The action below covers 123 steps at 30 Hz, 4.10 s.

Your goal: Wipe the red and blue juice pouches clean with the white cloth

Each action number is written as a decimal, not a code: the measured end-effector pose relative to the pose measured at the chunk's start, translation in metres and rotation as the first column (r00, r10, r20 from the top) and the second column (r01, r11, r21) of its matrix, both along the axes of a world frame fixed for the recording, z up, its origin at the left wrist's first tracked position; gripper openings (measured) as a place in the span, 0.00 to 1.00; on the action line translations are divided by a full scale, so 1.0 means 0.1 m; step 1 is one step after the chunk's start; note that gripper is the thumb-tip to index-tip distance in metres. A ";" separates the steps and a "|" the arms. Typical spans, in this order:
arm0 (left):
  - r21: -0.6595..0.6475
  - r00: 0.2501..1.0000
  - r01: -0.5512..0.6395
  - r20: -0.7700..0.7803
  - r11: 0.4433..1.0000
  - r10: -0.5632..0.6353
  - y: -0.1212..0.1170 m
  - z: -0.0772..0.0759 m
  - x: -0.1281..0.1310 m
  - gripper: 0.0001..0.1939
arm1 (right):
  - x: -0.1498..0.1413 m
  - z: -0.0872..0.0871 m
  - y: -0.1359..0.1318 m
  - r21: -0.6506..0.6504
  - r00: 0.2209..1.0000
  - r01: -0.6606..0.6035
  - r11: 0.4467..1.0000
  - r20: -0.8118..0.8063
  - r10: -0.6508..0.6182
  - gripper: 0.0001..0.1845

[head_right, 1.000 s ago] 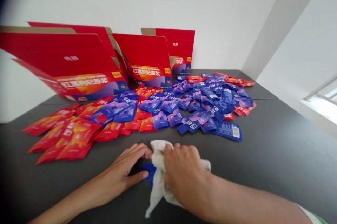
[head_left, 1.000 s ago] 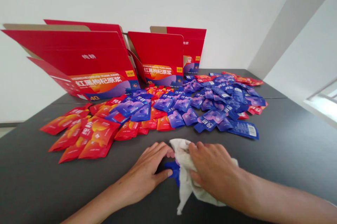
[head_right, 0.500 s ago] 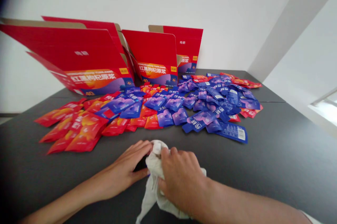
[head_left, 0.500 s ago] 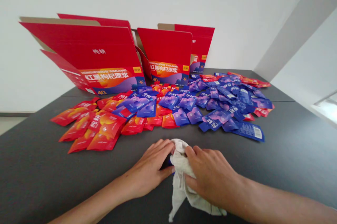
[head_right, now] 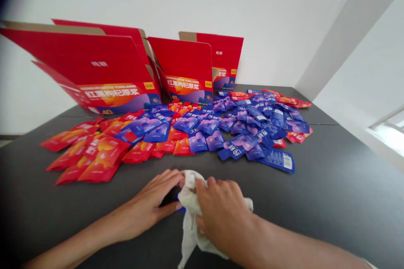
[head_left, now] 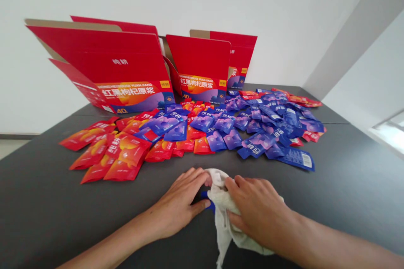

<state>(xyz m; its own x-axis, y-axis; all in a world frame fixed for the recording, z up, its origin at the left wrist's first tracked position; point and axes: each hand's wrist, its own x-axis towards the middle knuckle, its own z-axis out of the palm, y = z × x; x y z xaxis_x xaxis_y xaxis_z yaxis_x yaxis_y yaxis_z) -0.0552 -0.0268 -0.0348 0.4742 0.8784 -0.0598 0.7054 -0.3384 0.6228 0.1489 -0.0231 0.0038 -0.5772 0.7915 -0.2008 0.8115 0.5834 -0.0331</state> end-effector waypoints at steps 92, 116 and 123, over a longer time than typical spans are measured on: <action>0.532 0.968 0.222 -0.218 0.817 -0.121 -0.15 -0.05 -0.14 0.23 | 0.38 0.52 0.21 -0.282 0.863 -0.436 0.855 -0.399 0.309 0.14; 0.233 0.999 -0.043 0.006 0.972 0.042 -0.03 -0.13 0.00 0.53 | -0.18 -0.09 0.06 -0.026 0.960 0.052 0.998 -0.275 -0.058 0.19; 0.247 0.994 -0.102 -0.013 0.964 0.108 -0.05 -0.17 0.04 0.55 | -0.04 -0.05 0.13 -0.011 0.983 0.140 0.990 -0.115 -0.140 0.19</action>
<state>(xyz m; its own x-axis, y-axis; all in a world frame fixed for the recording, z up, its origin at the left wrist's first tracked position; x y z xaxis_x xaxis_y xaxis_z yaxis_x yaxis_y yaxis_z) -0.0512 -0.0322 -0.0513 0.3795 0.9125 0.1526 0.7600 -0.4015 0.5111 0.1448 -0.0097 -0.0008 -0.4800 0.8658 -0.1416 0.8759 0.4640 -0.1323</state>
